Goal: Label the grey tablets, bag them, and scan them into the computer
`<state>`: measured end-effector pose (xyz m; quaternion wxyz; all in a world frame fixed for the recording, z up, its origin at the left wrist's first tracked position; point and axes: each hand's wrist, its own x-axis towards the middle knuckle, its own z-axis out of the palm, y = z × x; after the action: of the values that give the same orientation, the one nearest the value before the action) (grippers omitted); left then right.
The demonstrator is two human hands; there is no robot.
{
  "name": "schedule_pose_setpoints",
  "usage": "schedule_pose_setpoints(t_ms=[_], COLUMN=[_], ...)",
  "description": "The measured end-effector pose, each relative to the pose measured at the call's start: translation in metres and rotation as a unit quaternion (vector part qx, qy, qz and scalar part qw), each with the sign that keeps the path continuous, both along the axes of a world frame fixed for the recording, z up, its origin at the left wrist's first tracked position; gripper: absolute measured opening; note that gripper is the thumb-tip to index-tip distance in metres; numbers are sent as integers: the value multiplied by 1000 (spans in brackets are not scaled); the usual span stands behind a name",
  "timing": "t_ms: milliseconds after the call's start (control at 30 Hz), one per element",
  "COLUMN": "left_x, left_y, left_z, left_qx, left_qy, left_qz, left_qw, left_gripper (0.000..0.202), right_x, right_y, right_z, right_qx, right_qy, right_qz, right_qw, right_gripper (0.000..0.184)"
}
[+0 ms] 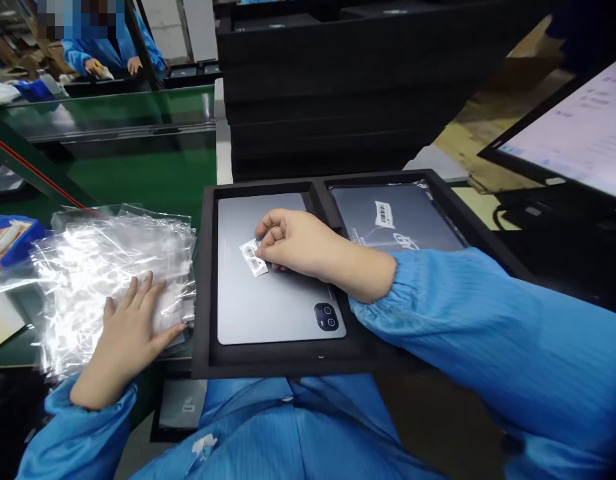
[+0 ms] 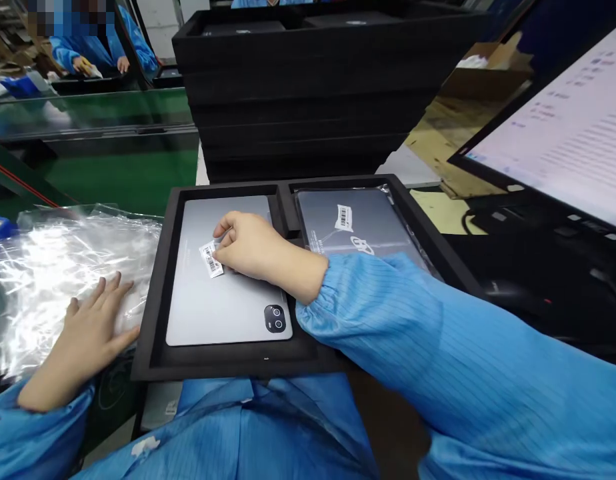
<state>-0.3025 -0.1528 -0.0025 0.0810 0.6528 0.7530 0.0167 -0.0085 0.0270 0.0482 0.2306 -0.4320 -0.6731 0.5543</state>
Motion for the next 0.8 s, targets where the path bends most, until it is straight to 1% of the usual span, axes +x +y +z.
schedule_pose_setpoints(t_ms=[33,67,100,133,167,200,233,267,300,333,367,400,433,467,500,533,567,600,633,667,700,767,800], left_x=[0,0,-2,-4,-5,-4,0,9,21,37,56,77,98,119,138,154,167,177,184,187,188,181,175], left_y=[1,0,-2,-6,-11,-14,-15,-13,-7,3,18,35,54,74,94,111,126,138,147,153,157,158,157], left_z=[0,3,11,22,38,56,75,95,112,126,134,137,134,126,115,104,92,83,77,74,74,83,90], left_qx=[-10,-15,-13,5,45,99,154,199,209,184,131,58,-6,-30,-36,-28,-18,-9,2,13,27,75,117], left_qy=[14,12,-2,-22,-42,-60,-76,-91,-111,-135,-159,-169,-155,-141,-133,-127,-120,-109,-96,-82,-70,-58,-61], left_qz=[1,-1,-5,-11,-17,-27,-50,-89,-154,-237,-326,-406,-438,-465,-498,-516,-527,-537,-543,-547,-553,-566,-570], left_qw=[1000,1000,1000,1000,998,993,984,972,959,944,922,896,886,873,856,847,841,836,835,833,830,819,811], left_gripper=[85,84,83,80,75,67,56,45,36,29,24,21,25,29,34,42,48,49,44,38,34,36,35], right_x=[0,1,1,1,0,0,-1,-2,-2,-2,0,3,8,15,23,32,43,53,63,71,78,83,81], right_y=[0,0,-1,-1,-2,-2,-3,-3,-2,-1,1,5,9,15,21,28,34,40,46,50,53,54,52], right_z=[1,2,3,4,4,5,6,7,8,10,12,16,20,25,30,36,41,46,50,54,57,63,66], right_qx=[-2,-5,-7,-9,-9,-7,-4,0,8,23,47,82,124,169,210,243,268,285,296,300,299,286,275], right_qy=[1,2,4,4,4,2,0,-3,-4,-2,3,8,13,17,18,14,6,-4,-16,-29,-43,-77,-94], right_qz=[4,6,7,8,7,7,9,11,9,3,-9,-29,-54,-81,-108,-133,-155,-176,-196,-213,-228,-244,-236], right_qw=[1000,1000,1000,1000,1000,1000,1000,1000,1000,1000,999,996,991,982,972,961,951,942,935,929,925,924,927], right_gripper=[32,32,32,32,32,32,31,31,30,30,28,26,23,19,15,12,11,11,10,9,10,13,14])
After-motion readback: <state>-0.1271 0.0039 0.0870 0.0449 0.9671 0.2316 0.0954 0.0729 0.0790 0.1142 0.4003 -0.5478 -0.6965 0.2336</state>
